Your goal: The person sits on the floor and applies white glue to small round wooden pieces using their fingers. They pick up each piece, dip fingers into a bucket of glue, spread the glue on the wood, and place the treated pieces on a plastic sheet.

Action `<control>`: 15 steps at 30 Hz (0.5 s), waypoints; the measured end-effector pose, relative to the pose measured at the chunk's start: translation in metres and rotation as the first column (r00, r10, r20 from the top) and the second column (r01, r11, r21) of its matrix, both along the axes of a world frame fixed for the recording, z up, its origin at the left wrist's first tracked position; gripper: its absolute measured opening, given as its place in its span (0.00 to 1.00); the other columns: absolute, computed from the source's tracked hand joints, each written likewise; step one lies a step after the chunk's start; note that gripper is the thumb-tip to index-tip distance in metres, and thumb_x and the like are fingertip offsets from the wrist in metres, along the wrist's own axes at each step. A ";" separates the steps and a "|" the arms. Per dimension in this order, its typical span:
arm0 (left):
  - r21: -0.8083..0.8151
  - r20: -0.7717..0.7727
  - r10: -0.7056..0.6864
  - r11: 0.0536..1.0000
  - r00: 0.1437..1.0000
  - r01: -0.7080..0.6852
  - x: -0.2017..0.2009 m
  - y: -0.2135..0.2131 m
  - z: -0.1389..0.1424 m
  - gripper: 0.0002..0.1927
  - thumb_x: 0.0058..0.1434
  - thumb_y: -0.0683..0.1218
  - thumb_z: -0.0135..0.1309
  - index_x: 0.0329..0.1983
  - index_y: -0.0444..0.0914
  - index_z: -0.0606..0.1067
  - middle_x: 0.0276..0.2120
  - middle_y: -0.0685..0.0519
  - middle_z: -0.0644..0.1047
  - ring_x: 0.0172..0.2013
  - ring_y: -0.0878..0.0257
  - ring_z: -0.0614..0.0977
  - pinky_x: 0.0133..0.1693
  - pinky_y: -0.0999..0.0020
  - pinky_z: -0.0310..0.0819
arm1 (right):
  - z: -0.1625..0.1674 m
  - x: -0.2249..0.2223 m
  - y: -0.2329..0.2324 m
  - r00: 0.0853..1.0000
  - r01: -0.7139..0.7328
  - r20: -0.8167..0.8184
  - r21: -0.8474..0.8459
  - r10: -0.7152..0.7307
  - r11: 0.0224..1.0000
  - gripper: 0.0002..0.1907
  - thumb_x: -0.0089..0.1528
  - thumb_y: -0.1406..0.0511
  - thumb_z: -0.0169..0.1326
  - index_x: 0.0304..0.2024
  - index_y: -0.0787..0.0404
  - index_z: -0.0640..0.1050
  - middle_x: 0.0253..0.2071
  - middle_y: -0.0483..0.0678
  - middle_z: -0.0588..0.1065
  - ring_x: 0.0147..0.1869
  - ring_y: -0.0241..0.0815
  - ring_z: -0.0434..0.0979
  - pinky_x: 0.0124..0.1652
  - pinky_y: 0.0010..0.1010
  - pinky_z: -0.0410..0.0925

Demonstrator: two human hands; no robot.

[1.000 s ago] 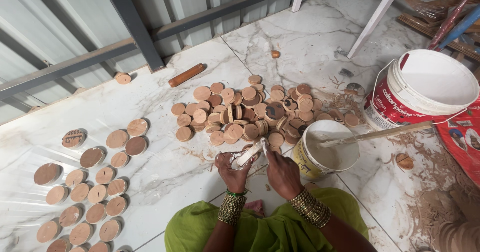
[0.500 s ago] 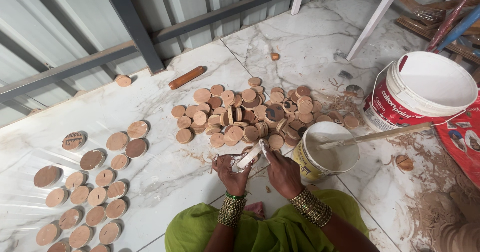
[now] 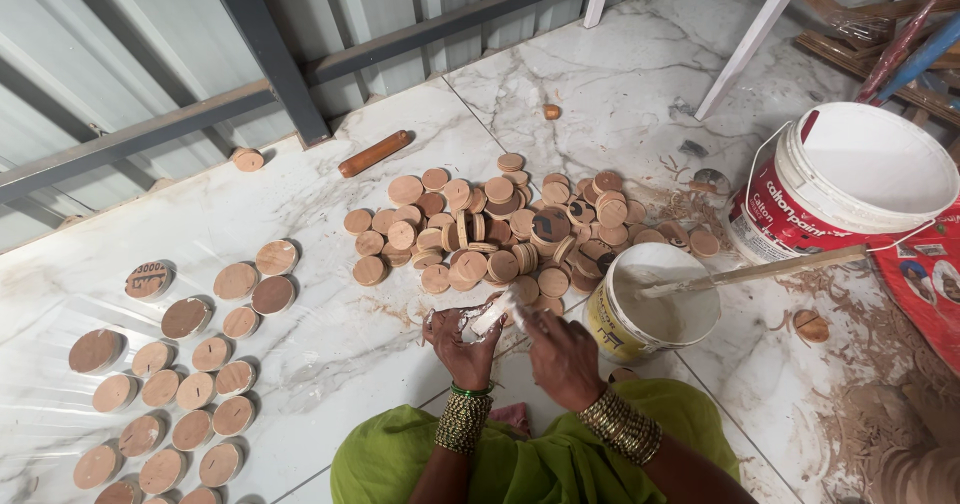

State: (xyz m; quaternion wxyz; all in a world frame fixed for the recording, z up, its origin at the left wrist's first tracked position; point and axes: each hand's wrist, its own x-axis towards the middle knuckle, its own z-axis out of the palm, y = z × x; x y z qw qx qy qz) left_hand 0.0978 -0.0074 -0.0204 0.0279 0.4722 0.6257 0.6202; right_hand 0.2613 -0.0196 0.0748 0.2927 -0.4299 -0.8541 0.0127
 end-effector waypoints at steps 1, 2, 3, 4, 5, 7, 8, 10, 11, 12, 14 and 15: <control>0.032 -0.012 0.003 0.999 1.000 -0.003 0.000 0.000 -0.001 0.27 0.38 0.47 0.75 0.38 0.33 0.74 0.34 0.49 0.75 0.41 0.54 0.76 0.65 0.47 0.52 | -0.001 -0.003 -0.004 0.999 -0.035 0.003 0.040 0.035 0.999 0.30 0.55 0.72 0.53 0.62 0.59 0.73 0.44 0.50 0.76 0.37 0.45 0.77 0.35 0.37 0.69; 0.063 -0.024 0.008 0.998 1.000 -0.006 0.000 0.000 -0.002 0.27 0.39 0.47 0.74 0.39 0.33 0.74 0.35 0.49 0.76 0.42 0.54 0.77 0.65 0.47 0.51 | -0.001 -0.004 -0.008 0.999 -0.045 0.012 0.064 0.045 0.997 0.31 0.54 0.72 0.53 0.62 0.58 0.73 0.43 0.50 0.75 0.38 0.45 0.77 0.35 0.38 0.69; 0.061 -0.017 0.005 0.998 1.000 -0.004 -0.001 0.000 -0.002 0.27 0.38 0.47 0.74 0.38 0.33 0.74 0.35 0.49 0.76 0.42 0.54 0.77 0.65 0.47 0.51 | -0.001 -0.004 -0.010 0.998 -0.056 0.020 0.090 0.054 0.994 0.32 0.53 0.72 0.53 0.62 0.58 0.74 0.43 0.50 0.75 0.38 0.45 0.77 0.36 0.39 0.68; 0.060 -0.011 0.001 0.998 1.000 -0.001 -0.001 0.000 -0.002 0.27 0.37 0.46 0.74 0.37 0.34 0.74 0.34 0.49 0.76 0.41 0.55 0.76 0.64 0.48 0.51 | -0.001 -0.004 -0.010 0.998 -0.067 0.027 0.116 0.064 0.991 0.33 0.52 0.72 0.53 0.63 0.58 0.75 0.42 0.50 0.75 0.38 0.46 0.78 0.36 0.40 0.68; 0.058 -0.004 -0.001 0.998 1.000 0.001 -0.001 -0.001 -0.001 0.26 0.36 0.46 0.74 0.37 0.34 0.74 0.34 0.49 0.75 0.41 0.55 0.76 0.64 0.48 0.51 | -0.001 -0.003 -0.010 0.999 -0.037 0.017 0.078 0.035 0.996 0.33 0.53 0.72 0.53 0.63 0.58 0.74 0.42 0.49 0.75 0.38 0.45 0.78 0.36 0.39 0.68; 0.014 -0.004 0.016 1.000 1.000 -0.016 -0.003 -0.002 0.001 0.26 0.36 0.47 0.76 0.35 0.34 0.74 0.31 0.50 0.74 0.38 0.55 0.75 0.63 0.49 0.53 | 0.001 0.001 -0.002 1.000 0.024 0.002 0.004 -0.024 1.000 0.31 0.55 0.72 0.54 0.63 0.60 0.73 0.43 0.48 0.76 0.39 0.45 0.78 0.35 0.39 0.67; -0.007 -0.004 0.023 1.000 1.000 -0.023 -0.003 -0.002 0.002 0.27 0.36 0.48 0.76 0.34 0.35 0.74 0.30 0.50 0.73 0.37 0.55 0.74 0.63 0.50 0.55 | 0.002 0.004 0.000 0.999 0.037 0.008 -0.008 -0.037 0.999 0.31 0.55 0.72 0.54 0.63 0.59 0.74 0.42 0.48 0.76 0.39 0.45 0.78 0.36 0.39 0.67; -0.010 -0.023 0.009 1.000 1.000 -0.009 -0.003 -0.003 0.005 0.25 0.37 0.47 0.75 0.35 0.35 0.75 0.31 0.51 0.74 0.39 0.56 0.75 0.63 0.49 0.54 | 0.002 0.005 0.003 0.998 0.065 0.022 -0.032 -0.065 0.997 0.30 0.55 0.71 0.55 0.62 0.58 0.74 0.41 0.48 0.75 0.41 0.46 0.78 0.38 0.39 0.67; -0.010 -0.032 0.002 1.000 0.999 -0.002 -0.002 -0.003 0.006 0.25 0.37 0.47 0.75 0.36 0.36 0.76 0.32 0.51 0.75 0.39 0.56 0.76 0.63 0.49 0.54 | 0.002 0.005 0.003 0.999 0.043 0.016 -0.019 -0.043 0.999 0.29 0.55 0.71 0.55 0.62 0.58 0.74 0.42 0.48 0.75 0.40 0.46 0.78 0.38 0.39 0.67; -0.001 -0.020 0.004 1.000 1.000 -0.004 -0.002 -0.002 0.007 0.25 0.37 0.48 0.74 0.35 0.35 0.76 0.32 0.51 0.75 0.39 0.56 0.75 0.63 0.48 0.53 | 0.001 0.004 0.001 1.000 0.020 0.013 -0.005 -0.020 1.000 0.28 0.56 0.71 0.55 0.61 0.57 0.74 0.42 0.49 0.75 0.40 0.45 0.77 0.38 0.39 0.67; 0.013 0.001 0.009 1.000 1.000 -0.009 -0.002 -0.002 0.009 0.25 0.36 0.48 0.73 0.34 0.35 0.75 0.31 0.50 0.74 0.37 0.56 0.75 0.63 0.47 0.53 | 0.000 -0.001 -0.007 0.999 -0.031 0.010 0.024 0.031 0.999 0.30 0.55 0.71 0.54 0.61 0.57 0.74 0.43 0.49 0.75 0.41 0.45 0.77 0.39 0.39 0.67; 0.021 -0.036 0.008 1.000 0.999 -0.007 -0.002 -0.002 0.009 0.24 0.37 0.48 0.72 0.35 0.35 0.75 0.31 0.50 0.75 0.38 0.55 0.75 0.63 0.47 0.52 | 0.000 -0.003 -0.014 0.998 -0.060 0.013 0.040 0.060 0.997 0.32 0.54 0.71 0.54 0.63 0.57 0.73 0.43 0.49 0.75 0.42 0.46 0.77 0.39 0.40 0.67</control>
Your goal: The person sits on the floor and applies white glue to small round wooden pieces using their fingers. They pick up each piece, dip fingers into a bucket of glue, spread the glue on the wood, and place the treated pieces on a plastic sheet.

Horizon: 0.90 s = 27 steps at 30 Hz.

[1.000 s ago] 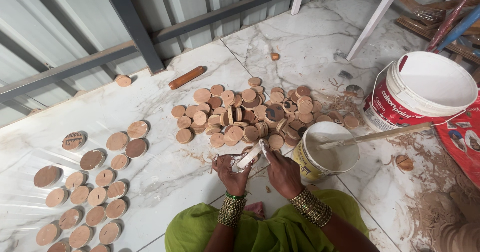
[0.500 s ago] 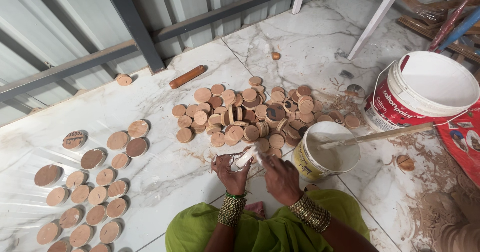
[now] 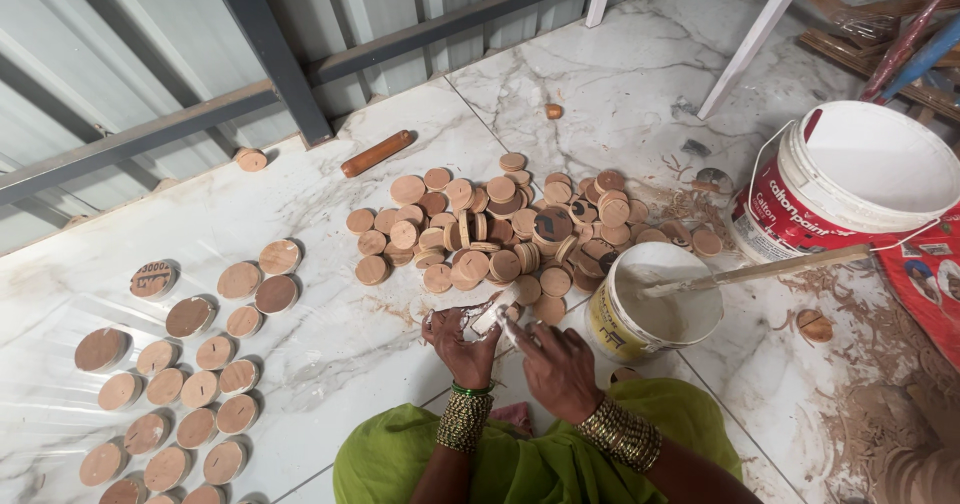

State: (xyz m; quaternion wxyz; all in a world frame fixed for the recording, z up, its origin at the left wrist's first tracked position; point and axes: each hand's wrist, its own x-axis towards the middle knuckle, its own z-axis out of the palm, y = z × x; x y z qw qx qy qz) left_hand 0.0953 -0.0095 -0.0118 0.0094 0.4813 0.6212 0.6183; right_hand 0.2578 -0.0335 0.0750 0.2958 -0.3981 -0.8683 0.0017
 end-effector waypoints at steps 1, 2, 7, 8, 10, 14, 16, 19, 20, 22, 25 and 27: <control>0.008 -0.037 -0.002 1.000 0.999 0.002 0.000 0.000 0.000 0.23 0.38 0.48 0.71 0.35 0.36 0.76 0.32 0.50 0.77 0.39 0.55 0.76 0.63 0.47 0.52 | 0.000 -0.002 -0.004 1.000 -0.029 0.002 0.016 0.029 0.999 0.34 0.53 0.71 0.53 0.64 0.56 0.73 0.43 0.49 0.74 0.43 0.47 0.76 0.40 0.41 0.67; 0.015 -0.074 -0.003 1.000 0.997 0.005 -0.001 -0.001 0.000 0.21 0.39 0.48 0.70 0.35 0.36 0.76 0.32 0.50 0.78 0.39 0.54 0.76 0.64 0.47 0.52 | 0.001 -0.005 -0.006 0.999 -0.027 0.036 0.056 0.025 0.998 0.33 0.54 0.71 0.54 0.64 0.55 0.73 0.43 0.50 0.74 0.43 0.48 0.75 0.40 0.41 0.66; -0.054 -0.135 0.035 0.998 0.990 -0.043 -0.001 -0.004 0.000 0.16 0.42 0.45 0.68 0.34 0.38 0.77 0.33 0.51 0.80 0.42 0.52 0.76 0.63 0.48 0.53 | 0.002 -0.009 -0.001 0.973 -0.017 0.232 0.113 -0.010 0.993 0.35 0.53 0.72 0.53 0.65 0.49 0.74 0.42 0.53 0.71 0.41 0.50 0.72 0.39 0.42 0.65; -0.046 -0.137 0.039 0.998 0.990 -0.045 -0.002 -0.003 0.000 0.17 0.41 0.45 0.68 0.34 0.37 0.77 0.33 0.51 0.80 0.42 0.51 0.76 0.62 0.48 0.53 | 0.001 -0.008 0.002 0.979 -0.005 0.204 0.150 -0.026 0.989 0.34 0.54 0.72 0.52 0.64 0.49 0.74 0.43 0.52 0.71 0.41 0.50 0.72 0.38 0.41 0.64; -0.057 -0.106 0.027 0.998 0.994 -0.033 -0.002 -0.003 0.002 0.23 0.35 0.47 0.71 0.33 0.36 0.77 0.31 0.49 0.78 0.40 0.51 0.76 0.61 0.47 0.53 | -0.003 -0.004 0.010 0.988 0.017 0.149 0.221 -0.051 0.975 0.31 0.55 0.72 0.52 0.62 0.49 0.74 0.45 0.52 0.72 0.40 0.48 0.72 0.37 0.40 0.63; -0.090 -0.024 0.027 0.995 0.999 -0.029 0.001 -0.005 0.006 0.25 0.35 0.49 0.75 0.32 0.34 0.76 0.30 0.48 0.75 0.39 0.52 0.75 0.61 0.47 0.54 | -0.014 0.008 0.032 0.989 0.147 -0.011 0.004 -0.147 0.989 0.25 0.59 0.72 0.52 0.59 0.52 0.77 0.42 0.51 0.71 0.42 0.49 0.74 0.40 0.41 0.66; -0.065 0.050 0.002 0.998 0.999 0.001 0.001 -0.008 0.007 0.25 0.36 0.48 0.74 0.34 0.33 0.76 0.32 0.47 0.74 0.44 0.50 0.73 0.60 0.49 0.57 | -0.017 0.013 0.041 0.980 0.103 -0.152 -0.158 -0.127 0.982 0.22 0.58 0.73 0.51 0.54 0.55 0.78 0.45 0.49 0.73 0.45 0.50 0.76 0.43 0.41 0.69; -0.112 0.171 -0.053 0.991 0.984 0.073 0.001 -0.007 0.008 0.23 0.39 0.48 0.74 0.36 0.34 0.79 0.34 0.47 0.74 0.47 0.49 0.72 0.58 0.51 0.61 | -0.018 0.015 0.047 0.935 -0.045 -0.345 -0.363 -0.089 0.931 0.21 0.58 0.74 0.50 0.54 0.63 0.76 0.45 0.51 0.71 0.45 0.50 0.76 0.41 0.39 0.70; -0.142 0.214 -0.070 0.985 0.974 0.102 0.000 -0.006 0.008 0.22 0.40 0.48 0.73 0.36 0.35 0.80 0.35 0.47 0.75 0.47 0.49 0.73 0.57 0.52 0.62 | -0.017 0.015 0.047 0.932 -0.051 -0.354 -0.356 -0.084 0.933 0.22 0.58 0.74 0.50 0.55 0.63 0.76 0.45 0.51 0.71 0.45 0.50 0.76 0.41 0.39 0.70; -0.134 0.086 -0.053 0.989 0.995 0.064 -0.001 -0.002 0.006 0.22 0.40 0.48 0.74 0.38 0.36 0.81 0.37 0.46 0.76 0.48 0.47 0.73 0.60 0.48 0.57 | -0.014 0.014 0.041 0.925 -0.060 -0.372 -0.346 -0.078 0.936 0.24 0.57 0.75 0.49 0.56 0.64 0.76 0.45 0.51 0.71 0.44 0.50 0.76 0.41 0.39 0.70; -0.181 0.002 -0.048 0.982 0.999 0.048 0.000 0.001 0.000 0.23 0.40 0.49 0.74 0.39 0.37 0.81 0.36 0.48 0.78 0.45 0.51 0.76 0.61 0.48 0.55 | -0.010 0.010 0.032 0.965 0.046 -0.230 -0.326 -0.126 0.944 0.19 0.57 0.73 0.53 0.51 0.61 0.77 0.47 0.50 0.72 0.43 0.48 0.77 0.42 0.40 0.69; -0.193 -0.018 -0.040 0.981 0.999 0.036 0.001 0.003 -0.005 0.24 0.39 0.49 0.75 0.38 0.37 0.81 0.34 0.50 0.78 0.43 0.53 0.77 0.61 0.48 0.55 | -0.006 0.008 0.028 0.974 0.020 -0.215 -0.219 -0.068 0.976 0.24 0.54 0.74 0.52 0.55 0.60 0.77 0.48 0.53 0.71 0.45 0.51 0.76 0.43 0.41 0.69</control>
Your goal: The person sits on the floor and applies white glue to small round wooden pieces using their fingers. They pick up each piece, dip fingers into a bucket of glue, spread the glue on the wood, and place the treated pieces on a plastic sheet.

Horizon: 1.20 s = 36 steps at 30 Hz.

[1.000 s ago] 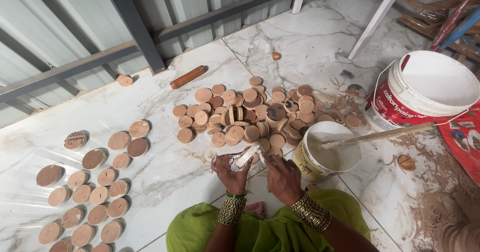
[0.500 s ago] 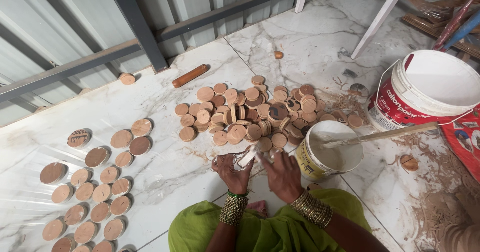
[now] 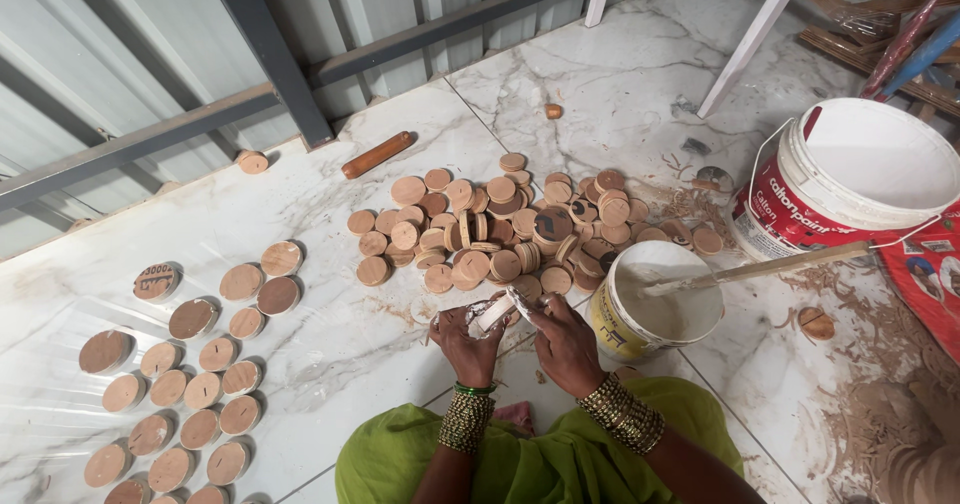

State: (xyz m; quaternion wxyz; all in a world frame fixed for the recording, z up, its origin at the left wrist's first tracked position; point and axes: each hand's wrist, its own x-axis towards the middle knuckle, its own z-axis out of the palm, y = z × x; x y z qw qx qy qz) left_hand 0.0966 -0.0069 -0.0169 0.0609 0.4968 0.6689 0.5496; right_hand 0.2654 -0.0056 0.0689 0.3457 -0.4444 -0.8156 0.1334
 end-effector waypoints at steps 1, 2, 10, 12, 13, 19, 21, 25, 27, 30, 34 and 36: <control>0.013 -0.010 0.010 1.000 1.000 -0.010 0.000 0.000 -0.003 0.24 0.38 0.49 0.75 0.38 0.37 0.81 0.35 0.50 0.78 0.42 0.53 0.77 0.61 0.48 0.55 | 0.002 -0.001 -0.001 1.000 -0.019 0.013 0.055 0.018 0.998 0.27 0.53 0.75 0.52 0.56 0.60 0.77 0.49 0.54 0.71 0.47 0.53 0.75 0.44 0.42 0.69; 0.028 -0.021 0.021 0.999 1.000 -0.020 0.000 0.001 -0.006 0.24 0.38 0.48 0.74 0.38 0.37 0.81 0.35 0.50 0.79 0.42 0.54 0.77 0.61 0.48 0.54 | 0.004 -0.001 -0.002 0.999 -0.021 0.029 0.085 0.019 0.996 0.27 0.53 0.75 0.52 0.56 0.60 0.77 0.49 0.54 0.71 0.47 0.53 0.75 0.44 0.43 0.68; 0.033 -0.075 0.077 0.997 0.994 -0.074 -0.001 0.002 -0.007 0.27 0.36 0.49 0.75 0.39 0.35 0.79 0.33 0.50 0.78 0.42 0.54 0.77 0.62 0.45 0.54 | 0.009 -0.005 -0.015 0.975 -0.063 0.222 0.198 0.018 0.978 0.33 0.52 0.74 0.52 0.62 0.56 0.78 0.43 0.53 0.70 0.44 0.52 0.71 0.41 0.43 0.64; 0.036 -0.129 0.075 0.997 0.989 -0.071 -0.001 -0.001 0.002 0.25 0.36 0.48 0.75 0.37 0.37 0.79 0.33 0.51 0.79 0.42 0.53 0.76 0.61 0.43 0.53 | 0.010 -0.003 -0.008 0.977 0.013 0.206 0.212 -0.058 0.977 0.26 0.55 0.73 0.52 0.57 0.57 0.78 0.46 0.51 0.71 0.45 0.48 0.72 0.41 0.42 0.63; 0.016 -0.156 0.068 0.998 0.985 -0.067 0.000 -0.003 0.006 0.24 0.36 0.47 0.75 0.36 0.38 0.79 0.32 0.52 0.79 0.41 0.53 0.76 0.61 0.42 0.53 | 0.010 -0.002 -0.004 0.975 0.051 0.198 0.217 -0.096 0.975 0.23 0.56 0.73 0.52 0.55 0.57 0.78 0.47 0.51 0.72 0.46 0.46 0.72 0.41 0.41 0.63; 0.073 -0.290 0.046 0.997 0.956 -0.026 0.003 -0.012 0.028 0.22 0.34 0.45 0.73 0.34 0.39 0.79 0.32 0.54 0.79 0.42 0.54 0.76 0.60 0.38 0.53 | 0.009 0.003 0.021 0.873 -0.079 0.471 0.401 -0.131 0.913 0.20 0.55 0.70 0.53 0.51 0.61 0.76 0.50 0.54 0.71 0.48 0.52 0.71 0.44 0.44 0.62; 0.077 -0.290 0.042 0.997 0.956 -0.020 0.002 -0.014 0.030 0.22 0.34 0.44 0.72 0.34 0.39 0.79 0.32 0.55 0.79 0.42 0.55 0.76 0.61 0.38 0.52 | 0.008 0.002 0.026 0.812 -0.088 0.560 0.396 -0.165 0.914 0.19 0.55 0.68 0.53 0.50 0.62 0.75 0.51 0.55 0.71 0.48 0.52 0.71 0.45 0.46 0.62; 0.082 -0.249 0.028 0.997 0.968 -0.008 0.003 -0.014 0.026 0.23 0.32 0.45 0.72 0.34 0.38 0.78 0.33 0.54 0.79 0.42 0.53 0.76 0.61 0.38 0.52 | 0.005 0.005 0.039 0.796 -0.089 0.593 0.309 -0.118 0.947 0.21 0.52 0.69 0.54 0.50 0.60 0.77 0.48 0.54 0.70 0.50 0.54 0.71 0.48 0.48 0.61; 0.078 -0.218 0.025 0.997 0.976 -0.008 0.003 -0.012 0.022 0.23 0.33 0.46 0.72 0.34 0.38 0.78 0.33 0.54 0.79 0.42 0.53 0.76 0.62 0.38 0.51 | 0.001 0.008 0.044 0.864 -0.066 0.494 0.293 -0.093 0.954 0.21 0.52 0.70 0.53 0.49 0.58 0.78 0.48 0.54 0.70 0.52 0.54 0.71 0.49 0.47 0.61; 0.064 -0.187 0.024 0.998 0.982 -0.012 0.003 -0.008 0.015 0.25 0.35 0.47 0.73 0.37 0.38 0.78 0.33 0.52 0.79 0.43 0.52 0.75 0.62 0.37 0.51 | -0.007 0.019 0.052 0.909 -0.057 0.410 0.306 -0.078 0.950 0.20 0.52 0.71 0.52 0.48 0.57 0.80 0.49 0.55 0.70 0.50 0.52 0.71 0.47 0.46 0.61; 0.029 -0.279 0.027 0.999 0.960 -0.019 0.001 -0.007 0.004 0.29 0.36 0.48 0.72 0.43 0.36 0.76 0.39 0.49 0.79 0.48 0.48 0.74 0.62 0.36 0.50 | -0.017 0.070 0.072 0.888 0.097 0.420 0.225 -0.187 0.969 0.19 0.53 0.71 0.52 0.46 0.55 0.81 0.43 0.50 0.74 0.44 0.50 0.75 0.41 0.48 0.62; -0.009 -0.322 0.006 1.000 0.947 -0.010 0.001 -0.007 0.001 0.30 0.37 0.48 0.71 0.44 0.37 0.77 0.40 0.49 0.80 0.49 0.48 0.74 0.62 0.36 0.49 | -0.024 0.106 0.090 0.845 0.205 0.426 0.300 -0.323 0.932 0.17 0.55 0.71 0.53 0.46 0.54 0.80 0.39 0.46 0.76 0.42 0.48 0.77 0.40 0.47 0.64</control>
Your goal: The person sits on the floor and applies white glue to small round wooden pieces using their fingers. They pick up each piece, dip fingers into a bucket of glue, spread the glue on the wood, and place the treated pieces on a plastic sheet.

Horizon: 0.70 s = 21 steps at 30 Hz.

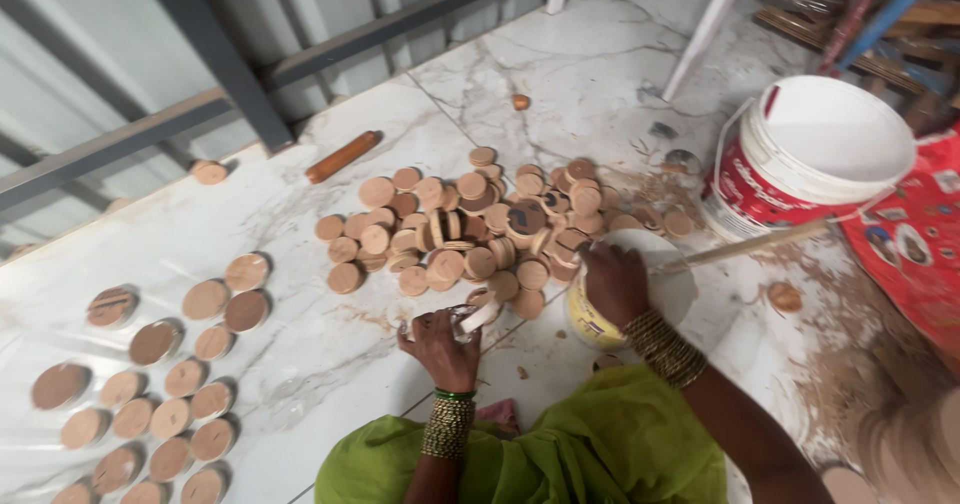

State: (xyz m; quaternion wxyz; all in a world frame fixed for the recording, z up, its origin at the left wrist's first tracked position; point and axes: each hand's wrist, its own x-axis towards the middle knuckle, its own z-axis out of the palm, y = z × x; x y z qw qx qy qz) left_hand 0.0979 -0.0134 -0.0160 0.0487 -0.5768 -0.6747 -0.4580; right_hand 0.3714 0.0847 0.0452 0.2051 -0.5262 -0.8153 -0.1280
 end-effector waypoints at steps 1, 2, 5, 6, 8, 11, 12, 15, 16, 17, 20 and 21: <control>-0.022 -0.006 0.000 1.000 1.000 0.000 0.001 0.000 -0.001 0.29 0.37 0.48 0.71 0.44 0.37 0.77 0.39 0.49 0.80 0.49 0.48 0.74 0.62 0.35 0.49 | -0.005 0.018 0.010 0.998 0.027 0.059 -0.055 -0.023 0.998 0.16 0.55 0.69 0.54 0.45 0.54 0.80 0.39 0.46 0.76 0.43 0.48 0.77 0.41 0.47 0.65; -0.045 -0.013 -0.002 0.999 1.000 0.001 0.003 0.000 -0.001 0.29 0.36 0.48 0.71 0.44 0.37 0.77 0.39 0.49 0.80 0.49 0.48 0.74 0.62 0.35 0.49 | -0.010 0.037 0.021 0.992 0.058 0.118 -0.109 -0.045 0.992 0.15 0.54 0.67 0.54 0.44 0.55 0.80 0.39 0.47 0.77 0.44 0.49 0.78 0.42 0.48 0.66; -0.069 -0.049 -0.027 0.997 0.998 0.024 0.006 -0.001 0.001 0.30 0.34 0.47 0.71 0.43 0.36 0.77 0.38 0.49 0.80 0.49 0.49 0.75 0.63 0.34 0.47 | -0.030 0.072 0.048 0.973 0.095 0.229 -0.342 -0.015 0.935 0.17 0.55 0.66 0.55 0.48 0.56 0.79 0.43 0.51 0.78 0.47 0.51 0.79 0.46 0.48 0.68; -0.086 -0.046 -0.039 0.996 0.998 0.035 0.006 -0.002 0.002 0.29 0.34 0.46 0.71 0.43 0.37 0.77 0.37 0.50 0.80 0.49 0.49 0.75 0.64 0.34 0.47 | -0.036 0.077 0.057 0.973 0.073 0.227 -0.465 0.039 0.883 0.19 0.55 0.66 0.54 0.50 0.57 0.78 0.45 0.52 0.78 0.49 0.51 0.79 0.47 0.48 0.68; -0.116 -0.042 -0.047 0.992 0.998 0.042 0.005 -0.004 0.005 0.29 0.33 0.46 0.71 0.41 0.37 0.77 0.35 0.51 0.80 0.48 0.51 0.75 0.64 0.34 0.46 | -0.046 0.073 0.073 0.975 0.016 0.172 -0.682 0.139 0.731 0.22 0.56 0.66 0.54 0.54 0.59 0.77 0.48 0.56 0.78 0.51 0.53 0.79 0.50 0.47 0.69; -0.122 -0.046 -0.051 0.991 0.998 0.045 0.003 -0.005 0.009 0.26 0.35 0.44 0.72 0.39 0.39 0.77 0.34 0.52 0.80 0.48 0.51 0.75 0.66 0.35 0.46 | -0.052 0.056 0.081 0.976 0.071 0.160 -0.873 0.146 0.483 0.24 0.59 0.66 0.52 0.59 0.61 0.76 0.51 0.59 0.80 0.52 0.54 0.81 0.50 0.45 0.71; -0.111 -0.038 -0.054 0.993 0.998 0.050 0.003 -0.005 0.009 0.27 0.34 0.44 0.72 0.39 0.38 0.77 0.34 0.52 0.79 0.48 0.51 0.75 0.66 0.35 0.46 | -0.055 0.050 0.080 0.976 0.129 0.188 -0.907 0.111 0.401 0.23 0.60 0.66 0.51 0.59 0.61 0.75 0.49 0.59 0.81 0.50 0.53 0.83 0.47 0.44 0.73; -0.078 -0.010 -0.055 0.996 0.998 0.054 0.001 0.000 0.010 0.29 0.32 0.44 0.72 0.40 0.38 0.77 0.34 0.52 0.79 0.47 0.51 0.75 0.65 0.36 0.47 | -0.056 0.039 0.082 0.975 0.163 0.195 -0.954 0.107 0.252 0.23 0.61 0.67 0.50 0.59 0.60 0.76 0.45 0.57 0.80 0.45 0.50 0.81 0.43 0.42 0.72; -0.076 0.003 -0.054 0.996 0.999 0.054 0.001 0.000 0.009 0.28 0.31 0.43 0.72 0.40 0.39 0.77 0.33 0.52 0.79 0.47 0.51 0.76 0.65 0.36 0.47 | -0.057 0.037 0.081 0.977 0.155 0.182 -0.964 0.111 0.216 0.22 0.61 0.67 0.50 0.59 0.60 0.76 0.44 0.56 0.79 0.44 0.49 0.80 0.42 0.41 0.71; -0.076 0.017 -0.051 0.996 0.999 0.052 0.002 0.001 0.007 0.28 0.31 0.43 0.72 0.39 0.40 0.77 0.33 0.53 0.79 0.46 0.52 0.76 0.65 0.37 0.47 | -0.057 0.035 0.081 0.980 0.142 0.164 -0.973 0.114 0.181 0.22 0.61 0.67 0.49 0.59 0.60 0.76 0.43 0.55 0.79 0.42 0.48 0.79 0.41 0.40 0.71; 0.009 0.078 -0.035 0.999 0.996 0.034 0.001 0.004 -0.002 0.27 0.34 0.43 0.71 0.41 0.39 0.77 0.37 0.52 0.78 0.47 0.52 0.76 0.66 0.39 0.48 | -0.060 0.034 0.081 0.988 0.102 0.111 -0.991 0.108 0.088 0.22 0.62 0.68 0.48 0.59 0.59 0.77 0.39 0.53 0.78 0.38 0.44 0.77 0.37 0.37 0.69; -0.004 0.116 -0.013 1.000 0.993 0.013 0.001 0.006 -0.005 0.27 0.35 0.44 0.72 0.40 0.39 0.77 0.37 0.51 0.77 0.46 0.52 0.76 0.66 0.41 0.49 | -0.062 0.035 0.082 0.990 0.089 0.096 -0.994 0.107 0.068 0.22 0.62 0.68 0.48 0.59 0.59 0.77 0.37 0.52 0.77 0.36 0.43 0.76 0.35 0.36 0.69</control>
